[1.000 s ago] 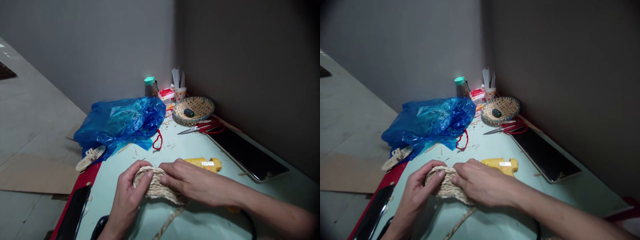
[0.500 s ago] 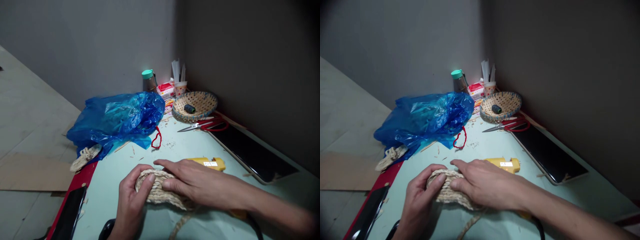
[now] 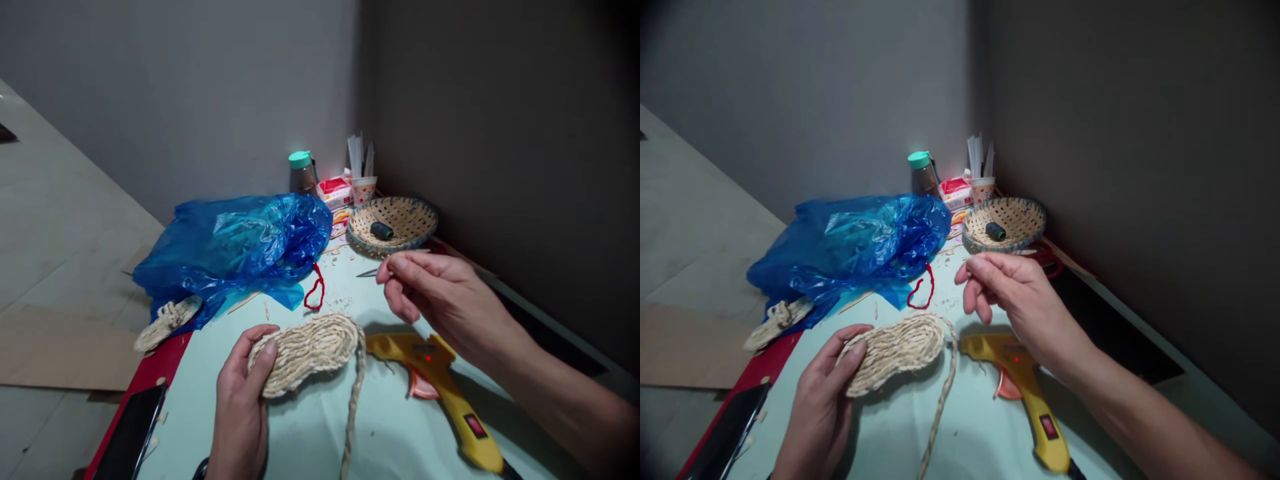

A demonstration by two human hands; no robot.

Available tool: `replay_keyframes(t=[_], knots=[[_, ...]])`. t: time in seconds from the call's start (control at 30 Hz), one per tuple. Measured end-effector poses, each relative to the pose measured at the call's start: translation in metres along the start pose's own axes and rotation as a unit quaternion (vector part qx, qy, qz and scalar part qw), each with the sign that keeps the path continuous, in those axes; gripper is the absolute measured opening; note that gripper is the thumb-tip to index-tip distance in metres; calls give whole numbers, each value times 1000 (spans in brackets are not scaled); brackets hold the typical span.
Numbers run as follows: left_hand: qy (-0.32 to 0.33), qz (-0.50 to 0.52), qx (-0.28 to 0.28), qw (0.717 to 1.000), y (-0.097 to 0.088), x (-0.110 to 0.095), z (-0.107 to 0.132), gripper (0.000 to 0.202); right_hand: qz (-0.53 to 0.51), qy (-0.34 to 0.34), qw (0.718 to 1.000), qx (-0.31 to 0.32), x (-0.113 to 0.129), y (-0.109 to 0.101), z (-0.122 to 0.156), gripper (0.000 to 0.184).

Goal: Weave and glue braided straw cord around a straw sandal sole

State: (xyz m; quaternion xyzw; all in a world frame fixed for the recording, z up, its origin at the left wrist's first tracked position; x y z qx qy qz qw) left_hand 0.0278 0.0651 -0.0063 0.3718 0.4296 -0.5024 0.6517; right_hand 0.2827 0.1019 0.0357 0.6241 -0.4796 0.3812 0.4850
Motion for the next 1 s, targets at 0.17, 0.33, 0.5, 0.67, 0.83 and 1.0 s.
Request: replay_keyframes(t=[0.17, 0.33, 0.5, 0.67, 0.83, 1.0], knots=[[-44, 43, 7, 998, 2, 0, -6, 45, 48, 38, 996, 62, 0, 11, 0, 45], [-57, 79, 14, 995, 0, 1, -6, 47, 201, -10, 976, 84, -3, 9, -6, 54], [-58, 99, 22, 993, -5, 2, -5, 43, 201, -40, 970, 134, -13, 8, -5, 38], [-26, 92, 19, 995, -8, -2, 1, 44, 195, -87, 966, 148, -7, 13, 3, 27], [-40, 111, 26, 993, -3, -3, 13, 34, 184, -101, 972, 105, 1, 9, 5, 16], [-24, 99, 68, 993, -4, 1, 9, 32, 225, -107, 966, 74, 7, 9, 2, 14]])
Point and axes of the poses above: each hand's wrist, its own z-axis away from the middle knuckle, its own y-axis out of the palm, x = y × z, the point moved 6 cm from there along -z, towards the middle knuckle, and after that the axes turned 9 degrees about -y, right-handed, at the moved point
